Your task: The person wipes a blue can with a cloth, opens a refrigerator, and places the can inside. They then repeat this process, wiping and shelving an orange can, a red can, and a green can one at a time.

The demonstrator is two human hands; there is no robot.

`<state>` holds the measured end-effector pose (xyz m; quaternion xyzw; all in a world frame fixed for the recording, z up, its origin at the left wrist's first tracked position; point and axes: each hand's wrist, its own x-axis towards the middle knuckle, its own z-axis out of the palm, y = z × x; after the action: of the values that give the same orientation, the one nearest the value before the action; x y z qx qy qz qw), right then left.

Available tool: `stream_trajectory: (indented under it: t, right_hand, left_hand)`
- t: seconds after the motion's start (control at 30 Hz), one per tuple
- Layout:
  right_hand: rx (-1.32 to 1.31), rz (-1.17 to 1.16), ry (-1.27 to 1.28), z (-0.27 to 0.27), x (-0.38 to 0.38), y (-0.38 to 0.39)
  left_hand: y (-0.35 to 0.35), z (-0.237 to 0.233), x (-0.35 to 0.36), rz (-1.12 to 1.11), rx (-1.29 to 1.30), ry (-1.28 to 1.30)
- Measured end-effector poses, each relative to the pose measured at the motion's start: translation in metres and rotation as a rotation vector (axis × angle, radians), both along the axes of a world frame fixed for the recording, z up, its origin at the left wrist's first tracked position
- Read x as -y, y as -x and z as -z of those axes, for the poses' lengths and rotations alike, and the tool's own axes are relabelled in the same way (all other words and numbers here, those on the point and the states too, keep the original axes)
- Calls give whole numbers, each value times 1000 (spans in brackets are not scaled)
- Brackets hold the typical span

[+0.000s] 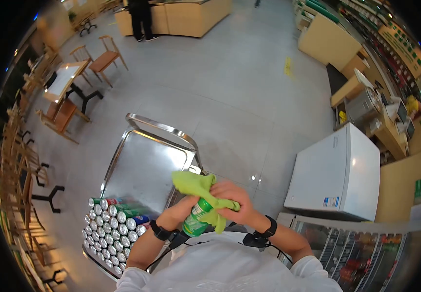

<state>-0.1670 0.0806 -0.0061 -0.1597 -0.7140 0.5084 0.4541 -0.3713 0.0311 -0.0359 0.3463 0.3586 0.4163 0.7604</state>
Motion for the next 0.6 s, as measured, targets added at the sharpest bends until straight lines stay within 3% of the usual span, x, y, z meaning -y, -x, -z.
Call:
stream_trajectory:
  t: [0.03,0.07,0.13,0.17,0.2,0.27,0.37,0.43,0.47,0.53,0.6]
  right_hand:
    - [-68,-48,-69,-5,4,-11]
    - [-71,-23,-65,-10,7,-20]
    - [51,198,-73,-19,17,-38]
    - [48,223,-68,-22,23,-45]
    - [145,310,-131,-26,26,-53]
    - [234,429,-192,-28,33,-65]
    - [274,641,-300,-23,52,-84]
    - [270,796,314,-21,63,-100]
    - [256,811,315,-19,62,-111]
    - [-514,677,1026,-15,53,-139]
    - [-560,709,952,-16,56,-159]
  left_hand:
    - [-8,-9,5,-1,-187,-110]
    - [-19,-18,5,24,-190,-108]
    - [-45,-36,2,-121,-943,-822]
    - [-58,-50,1,-91,-970,-700]
    - [-70,-50,1,-68,-965,-716]
    - [-90,-49,2,-241,-939,-761]
    - [-110,-49,4,-181,-1013,-852]
    - [-122,-44,7,-146,-1061,-906]
    - [-128,-37,7,-117,-969,-974]
    - [-136,-33,12,-78,-876,-1039]
    - [-146,-30,22,-94,-784,-1008]
